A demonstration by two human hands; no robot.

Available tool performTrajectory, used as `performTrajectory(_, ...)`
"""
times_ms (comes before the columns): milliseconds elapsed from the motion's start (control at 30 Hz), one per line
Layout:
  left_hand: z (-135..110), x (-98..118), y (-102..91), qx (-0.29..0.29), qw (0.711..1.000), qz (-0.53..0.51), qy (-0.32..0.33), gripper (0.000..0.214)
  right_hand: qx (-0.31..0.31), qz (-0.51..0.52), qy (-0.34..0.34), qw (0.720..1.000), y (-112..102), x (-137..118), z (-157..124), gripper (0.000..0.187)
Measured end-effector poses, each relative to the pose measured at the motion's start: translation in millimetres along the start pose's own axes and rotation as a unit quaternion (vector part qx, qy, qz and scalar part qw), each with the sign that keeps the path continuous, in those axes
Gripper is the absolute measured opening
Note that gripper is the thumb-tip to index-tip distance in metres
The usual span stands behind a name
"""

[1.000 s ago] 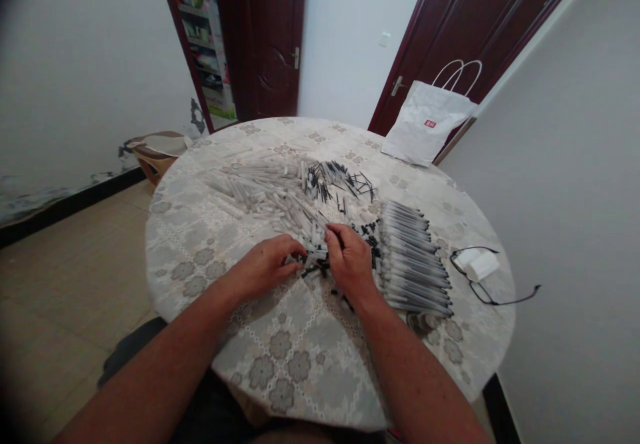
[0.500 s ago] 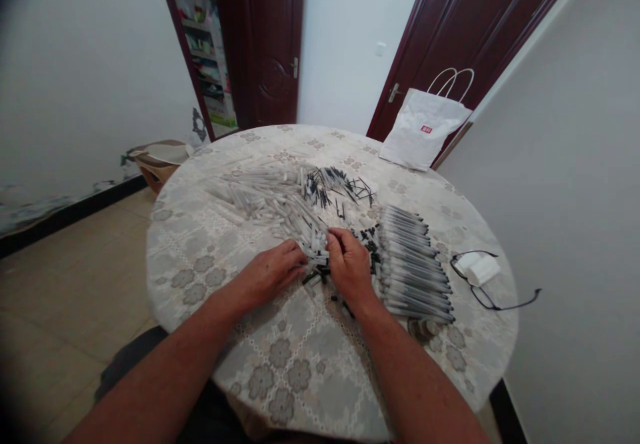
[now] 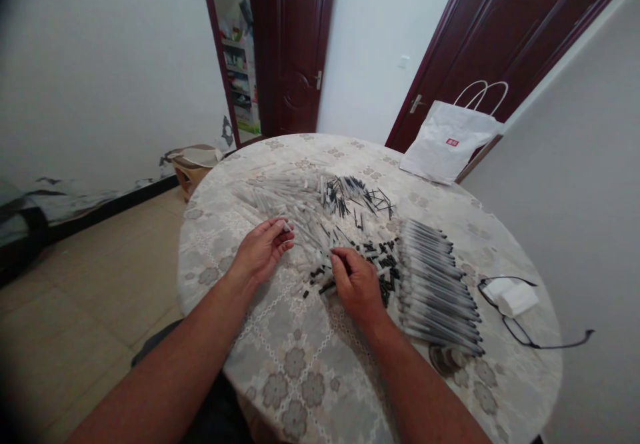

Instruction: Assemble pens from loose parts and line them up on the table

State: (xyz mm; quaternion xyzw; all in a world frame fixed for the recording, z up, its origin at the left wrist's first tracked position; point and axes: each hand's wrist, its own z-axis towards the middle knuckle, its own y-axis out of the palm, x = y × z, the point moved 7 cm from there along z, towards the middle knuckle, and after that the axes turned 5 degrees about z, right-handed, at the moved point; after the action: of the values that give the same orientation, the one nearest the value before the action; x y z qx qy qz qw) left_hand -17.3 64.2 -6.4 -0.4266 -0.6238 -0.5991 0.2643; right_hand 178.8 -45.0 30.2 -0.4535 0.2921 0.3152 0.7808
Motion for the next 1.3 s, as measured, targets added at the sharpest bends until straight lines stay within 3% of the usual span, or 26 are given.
performTrajectory(267,1,-1,-5.3,0.027,0.997,-0.066,0.000,0.027,-0.021,-0.041,-0.044,0.998,2,-11,-2,0.022)
performTrajectory(667,0,-2,-2.7,0.018,0.998,-0.053,-0.002,0.030,-0.019,-0.085,-0.091,0.992,1,-18,-3,0.022)
performTrajectory(967,0,-2,-0.4,0.010,0.999,-0.031,-0.008,0.029,-0.040,-0.166,-0.202,0.964,9,-34,-9,0.024)
performTrajectory(1100,0,2,1.0,0.006,1.000,-0.029,0.006,0.030,-0.033,-0.116,-0.161,0.979,8,-39,-9,0.022)
performTrajectory(1300,1,5,1.5,-0.007,1.000,-0.010,0.018,0.028,-0.043,-0.012,0.010,0.999,6,-21,-7,0.023)
